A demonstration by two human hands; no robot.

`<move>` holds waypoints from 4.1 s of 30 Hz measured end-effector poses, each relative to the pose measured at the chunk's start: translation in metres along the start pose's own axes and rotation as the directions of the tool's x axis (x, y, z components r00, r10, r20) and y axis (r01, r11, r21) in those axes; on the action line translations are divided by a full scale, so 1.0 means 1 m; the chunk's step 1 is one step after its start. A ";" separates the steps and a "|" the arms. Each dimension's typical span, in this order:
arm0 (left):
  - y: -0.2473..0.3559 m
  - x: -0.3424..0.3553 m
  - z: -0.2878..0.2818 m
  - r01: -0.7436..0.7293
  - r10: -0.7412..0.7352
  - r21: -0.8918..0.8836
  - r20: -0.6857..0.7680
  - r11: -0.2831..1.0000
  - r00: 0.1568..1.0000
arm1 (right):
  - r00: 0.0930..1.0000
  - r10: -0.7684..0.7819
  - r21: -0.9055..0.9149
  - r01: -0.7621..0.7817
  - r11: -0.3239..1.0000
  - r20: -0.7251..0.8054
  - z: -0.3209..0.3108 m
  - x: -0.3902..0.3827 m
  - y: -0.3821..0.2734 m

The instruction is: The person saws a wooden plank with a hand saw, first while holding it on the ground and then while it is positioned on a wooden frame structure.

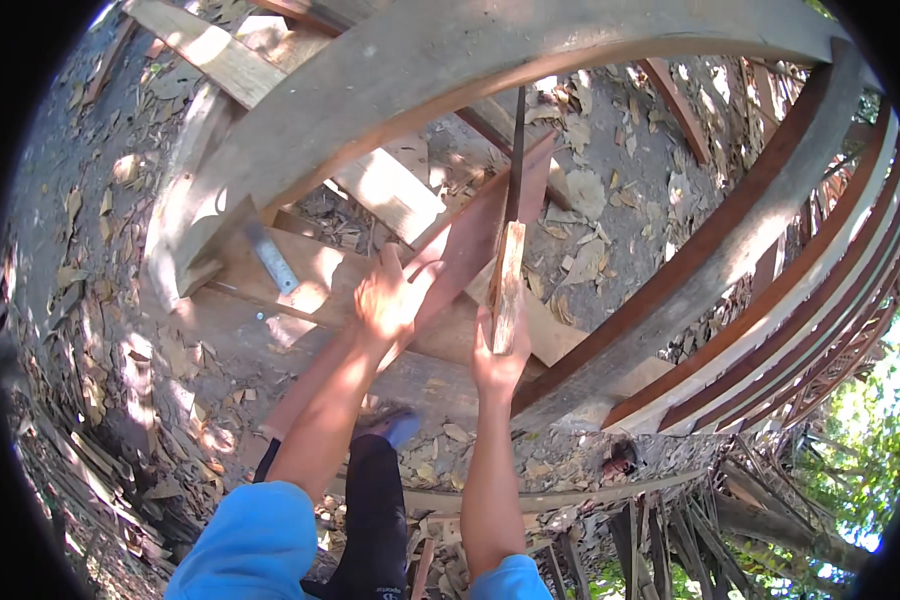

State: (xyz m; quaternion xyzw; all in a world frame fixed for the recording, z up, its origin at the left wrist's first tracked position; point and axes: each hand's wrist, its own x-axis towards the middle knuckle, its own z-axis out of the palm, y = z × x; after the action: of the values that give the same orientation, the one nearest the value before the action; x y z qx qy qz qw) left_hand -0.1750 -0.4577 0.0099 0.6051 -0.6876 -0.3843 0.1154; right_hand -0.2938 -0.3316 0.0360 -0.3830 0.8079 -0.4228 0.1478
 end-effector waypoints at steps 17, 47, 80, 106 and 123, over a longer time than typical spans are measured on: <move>0.010 -0.001 0.001 0.209 -0.216 0.140 0.038 0.968 0.976 | 0.998 0.041 -0.095 -0.038 0.995 0.038 -0.100 -0.187 -0.054; 0.000 0.000 0.007 0.223 -0.233 0.119 0.077 0.967 0.969 | 0.991 0.117 -0.002 -0.117 0.993 0.069 -0.093 -0.173 -0.018; -0.004 -0.001 0.010 0.217 -0.224 0.067 0.125 0.974 0.966 | 0.996 0.015 -0.088 -0.007 0.996 0.085 -0.038 -0.084 -0.005; -0.034 -0.002 0.031 -0.042 0.069 0.123 -0.218 0.992 0.973 | 0.996 0.013 0.197 -0.029 0.980 0.086 -0.075 -0.163 0.012; 0.009 -0.005 0.017 0.167 -0.155 0.271 -0.066 0.948 0.986 | 0.998 -0.056 0.353 0.065 0.934 -0.036 -0.034 -0.058 0.004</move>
State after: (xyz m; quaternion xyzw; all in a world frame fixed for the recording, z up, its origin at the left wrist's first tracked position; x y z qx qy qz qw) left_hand -0.1908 -0.4468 0.0054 0.6777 -0.6799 -0.2797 0.0136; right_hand -0.2768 -0.2680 0.0481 -0.3695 0.7084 -0.5703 0.1907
